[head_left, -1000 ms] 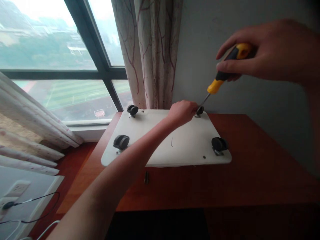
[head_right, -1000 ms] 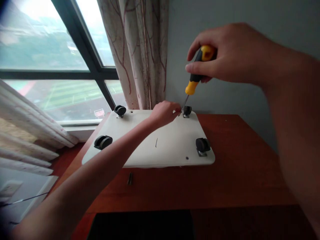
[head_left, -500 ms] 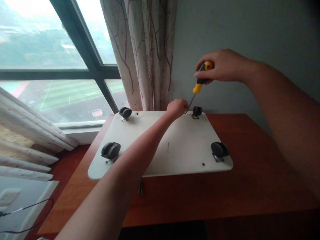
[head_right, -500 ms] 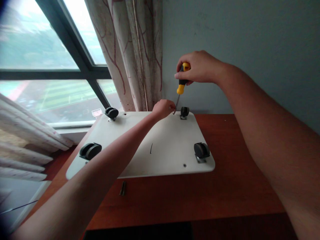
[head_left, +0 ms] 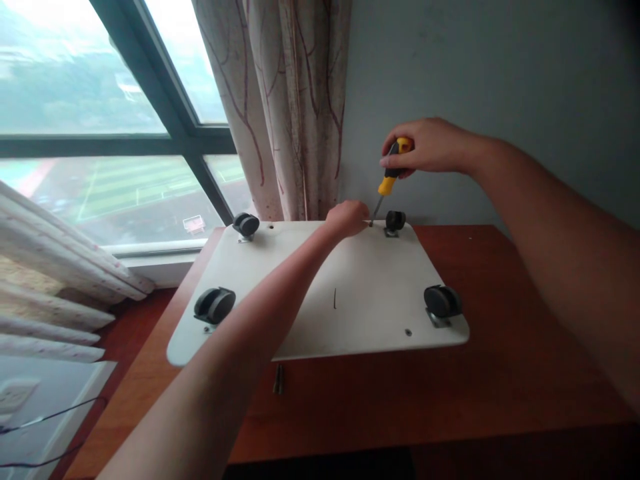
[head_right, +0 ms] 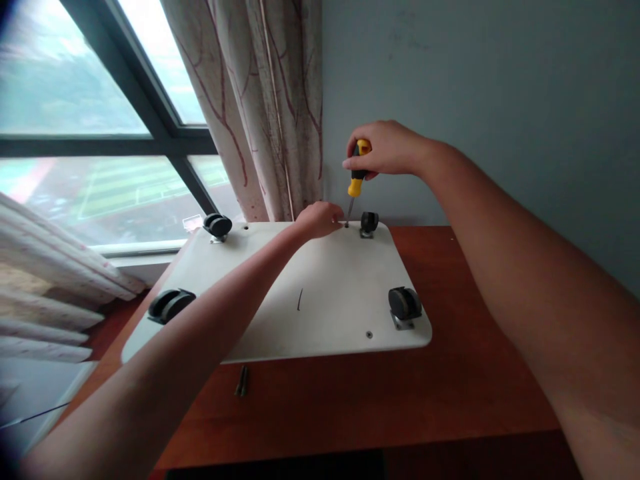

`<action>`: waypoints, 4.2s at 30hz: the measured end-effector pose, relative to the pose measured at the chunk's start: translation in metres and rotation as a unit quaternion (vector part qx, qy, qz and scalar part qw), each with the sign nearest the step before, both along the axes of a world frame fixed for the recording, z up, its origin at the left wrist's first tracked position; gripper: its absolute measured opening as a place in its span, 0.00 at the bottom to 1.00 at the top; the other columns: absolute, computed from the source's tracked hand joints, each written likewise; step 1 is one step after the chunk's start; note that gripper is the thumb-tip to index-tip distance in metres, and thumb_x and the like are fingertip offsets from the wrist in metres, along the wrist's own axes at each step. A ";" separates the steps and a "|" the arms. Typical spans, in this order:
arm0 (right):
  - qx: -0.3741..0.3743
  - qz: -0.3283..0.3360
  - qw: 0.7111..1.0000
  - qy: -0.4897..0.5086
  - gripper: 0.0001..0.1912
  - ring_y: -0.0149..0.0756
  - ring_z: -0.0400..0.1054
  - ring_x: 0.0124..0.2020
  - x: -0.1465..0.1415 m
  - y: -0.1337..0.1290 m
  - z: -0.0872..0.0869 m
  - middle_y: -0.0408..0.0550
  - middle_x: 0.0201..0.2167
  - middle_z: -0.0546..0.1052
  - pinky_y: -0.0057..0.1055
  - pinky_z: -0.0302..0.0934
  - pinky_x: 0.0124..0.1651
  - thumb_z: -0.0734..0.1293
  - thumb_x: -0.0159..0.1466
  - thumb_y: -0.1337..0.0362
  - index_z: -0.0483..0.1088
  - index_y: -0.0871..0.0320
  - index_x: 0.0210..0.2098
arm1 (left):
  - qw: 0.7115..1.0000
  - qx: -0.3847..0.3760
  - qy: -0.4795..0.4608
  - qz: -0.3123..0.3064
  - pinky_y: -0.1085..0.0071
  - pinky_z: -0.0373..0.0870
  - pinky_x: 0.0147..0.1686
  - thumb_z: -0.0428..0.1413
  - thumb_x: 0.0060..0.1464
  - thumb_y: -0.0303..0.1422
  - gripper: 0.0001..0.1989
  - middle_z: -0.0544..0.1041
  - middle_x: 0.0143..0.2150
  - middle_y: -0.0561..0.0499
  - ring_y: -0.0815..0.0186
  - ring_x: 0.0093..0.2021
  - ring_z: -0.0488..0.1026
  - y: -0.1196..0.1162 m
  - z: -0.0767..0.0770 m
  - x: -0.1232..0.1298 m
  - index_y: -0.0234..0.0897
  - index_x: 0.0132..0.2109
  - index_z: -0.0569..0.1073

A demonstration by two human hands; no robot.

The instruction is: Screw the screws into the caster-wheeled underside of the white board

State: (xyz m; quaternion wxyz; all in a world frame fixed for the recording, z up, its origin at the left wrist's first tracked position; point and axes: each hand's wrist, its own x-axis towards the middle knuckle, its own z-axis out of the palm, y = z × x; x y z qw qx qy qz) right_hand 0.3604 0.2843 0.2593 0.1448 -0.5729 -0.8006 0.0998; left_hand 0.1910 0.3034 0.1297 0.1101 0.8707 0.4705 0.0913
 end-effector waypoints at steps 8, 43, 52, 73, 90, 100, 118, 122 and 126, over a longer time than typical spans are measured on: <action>-0.058 -0.003 0.998 -0.023 0.13 0.37 0.74 0.34 0.009 0.015 0.005 0.51 0.41 0.79 0.34 0.68 0.36 0.71 0.63 0.65 0.74 0.58 0.47 | 0.994 0.098 0.054 -0.014 0.62 0.73 0.37 0.51 0.65 0.43 0.18 0.81 0.44 0.44 0.55 0.42 0.79 -0.122 0.059 -0.073 0.38 0.51 0.78; 0.024 0.017 0.969 -0.247 0.14 0.51 0.72 0.49 -0.001 0.021 0.008 0.42 0.38 0.82 0.45 0.64 0.49 0.71 0.61 0.45 0.75 0.41 0.43 | 0.950 0.310 0.024 -0.010 0.55 0.67 0.62 0.57 0.61 0.43 0.31 0.68 0.67 0.41 0.51 0.64 0.70 -0.243 -0.075 -0.174 0.36 0.67 0.66; 0.067 -0.054 0.950 -0.299 0.17 0.40 0.72 0.24 -0.003 0.016 0.001 0.41 0.15 0.72 0.38 0.58 0.35 0.67 0.66 0.45 0.72 0.52 0.35 | 0.949 0.315 0.017 -0.012 0.54 0.69 0.59 0.56 0.61 0.42 0.29 0.69 0.66 0.40 0.50 0.63 0.70 -0.242 -0.074 -0.173 0.34 0.66 0.68; 0.059 -0.025 0.969 -0.239 0.15 0.48 0.73 0.44 0.012 0.008 -0.001 0.54 0.45 0.79 0.40 0.63 0.41 0.69 0.62 0.54 0.71 0.53 0.45 | 0.953 0.301 0.018 -0.011 0.52 0.71 0.59 0.56 0.62 0.41 0.29 0.67 0.68 0.39 0.48 0.64 0.69 -0.244 -0.074 -0.173 0.35 0.66 0.68; 0.058 -0.003 0.971 -0.232 0.14 0.56 0.72 0.49 -0.001 0.019 0.000 0.51 0.41 0.79 0.49 0.64 0.49 0.70 0.62 0.48 0.75 0.49 0.42 | 0.954 0.299 0.023 -0.016 0.51 0.71 0.59 0.57 0.61 0.40 0.29 0.66 0.68 0.39 0.48 0.65 0.68 -0.244 -0.072 -0.172 0.34 0.66 0.68; 0.045 -0.012 0.968 -0.245 0.13 0.46 0.74 0.36 0.005 0.012 0.003 0.48 0.28 0.78 0.43 0.63 0.43 0.67 0.65 0.50 0.74 0.51 0.39 | 0.952 0.305 0.023 -0.012 0.52 0.71 0.59 0.56 0.62 0.41 0.28 0.67 0.68 0.40 0.50 0.65 0.68 -0.243 -0.071 -0.171 0.35 0.66 0.68; 0.099 -0.033 0.966 -0.237 0.18 0.52 0.72 0.43 -0.005 0.007 -0.004 0.55 0.38 0.78 0.45 0.61 0.45 0.64 0.66 0.47 0.72 0.55 0.41 | 0.948 0.316 0.010 -0.015 0.53 0.69 0.59 0.55 0.64 0.41 0.26 0.69 0.67 0.39 0.49 0.64 0.69 -0.242 -0.070 -0.169 0.33 0.64 0.70; 0.069 0.047 0.968 -0.237 0.15 0.50 0.71 0.48 -0.006 0.013 -0.002 0.52 0.45 0.78 0.42 0.62 0.47 0.69 0.61 0.55 0.72 0.53 0.45 | 0.947 0.320 0.008 -0.015 0.53 0.69 0.59 0.55 0.64 0.41 0.25 0.69 0.66 0.39 0.50 0.64 0.69 -0.243 -0.071 -0.170 0.33 0.64 0.70; 0.045 0.051 0.977 -0.201 0.16 0.48 0.72 0.45 0.000 0.015 0.000 0.46 0.41 0.79 0.40 0.63 0.44 0.70 0.60 0.51 0.74 0.48 0.46 | 0.948 0.317 0.009 -0.013 0.53 0.69 0.59 0.55 0.64 0.41 0.25 0.69 0.67 0.39 0.50 0.64 0.69 -0.243 -0.071 -0.170 0.33 0.64 0.70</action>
